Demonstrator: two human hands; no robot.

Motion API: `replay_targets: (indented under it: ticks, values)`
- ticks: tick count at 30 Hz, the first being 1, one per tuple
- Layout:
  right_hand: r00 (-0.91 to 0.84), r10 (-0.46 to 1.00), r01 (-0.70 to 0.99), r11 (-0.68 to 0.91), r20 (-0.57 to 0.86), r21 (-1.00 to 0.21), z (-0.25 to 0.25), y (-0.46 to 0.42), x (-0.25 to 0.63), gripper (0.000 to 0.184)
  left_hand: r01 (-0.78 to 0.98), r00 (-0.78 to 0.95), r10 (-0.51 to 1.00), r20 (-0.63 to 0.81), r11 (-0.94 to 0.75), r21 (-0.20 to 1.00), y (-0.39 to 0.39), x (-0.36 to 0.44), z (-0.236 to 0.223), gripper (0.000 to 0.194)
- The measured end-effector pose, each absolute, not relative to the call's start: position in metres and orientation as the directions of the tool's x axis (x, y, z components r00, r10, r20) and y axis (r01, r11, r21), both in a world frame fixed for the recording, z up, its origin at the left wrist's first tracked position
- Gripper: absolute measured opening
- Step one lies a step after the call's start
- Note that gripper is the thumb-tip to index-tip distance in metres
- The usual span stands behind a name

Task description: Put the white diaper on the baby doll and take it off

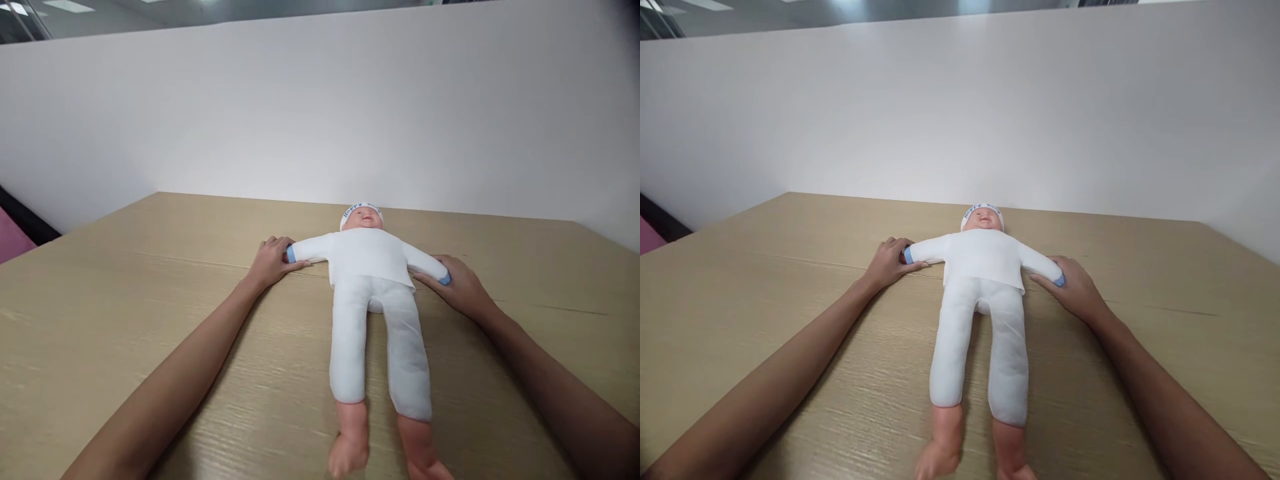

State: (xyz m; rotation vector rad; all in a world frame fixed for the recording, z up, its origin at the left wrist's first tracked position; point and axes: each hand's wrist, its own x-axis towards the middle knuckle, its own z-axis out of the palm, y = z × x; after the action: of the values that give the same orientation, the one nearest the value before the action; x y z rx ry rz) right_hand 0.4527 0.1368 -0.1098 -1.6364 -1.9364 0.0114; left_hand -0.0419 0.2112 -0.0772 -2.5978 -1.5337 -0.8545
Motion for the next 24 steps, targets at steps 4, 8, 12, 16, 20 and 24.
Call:
replay_targets:
  ticks: [4,8,12,16,20,24]
  values:
    - [-0.079,0.869,0.893,0.279,0.489,-0.353,-0.121,0.146,0.463,0.082,0.808,0.387,0.803,0.453,-0.533,0.253,0.211,-0.045,-0.081,0.065]
    - [-0.068,0.84,0.908,0.275,0.539,-0.315,-0.132,0.146,0.468,0.088,0.803,0.378,0.806,0.455,-0.53,0.272,0.206,-0.048,-0.083,0.064]
    - [0.012,0.778,0.923,0.234,0.628,-0.307,-0.138,0.127,0.462,0.085,0.783,0.314,0.817,0.483,-0.511,0.355,0.189,-0.052,-0.086,0.074]
    - [0.145,0.698,0.894,0.211,0.701,-0.395,-0.128,0.087,0.44,0.07,0.778,0.21,0.809,0.549,-0.478,0.407,0.153,-0.05,-0.085,0.084]
    - [0.295,0.651,0.792,0.243,0.699,-0.56,-0.104,0.028,0.4,0.027,0.683,0.107,0.759,0.642,-0.526,0.507,0.095,-0.031,-0.068,0.05]
    - [0.29,0.7,0.724,0.286,0.653,-0.628,-0.083,-0.063,0.352,0.022,0.604,0.053,0.756,0.652,-0.544,0.582,-0.006,-0.002,-0.049,0.032]
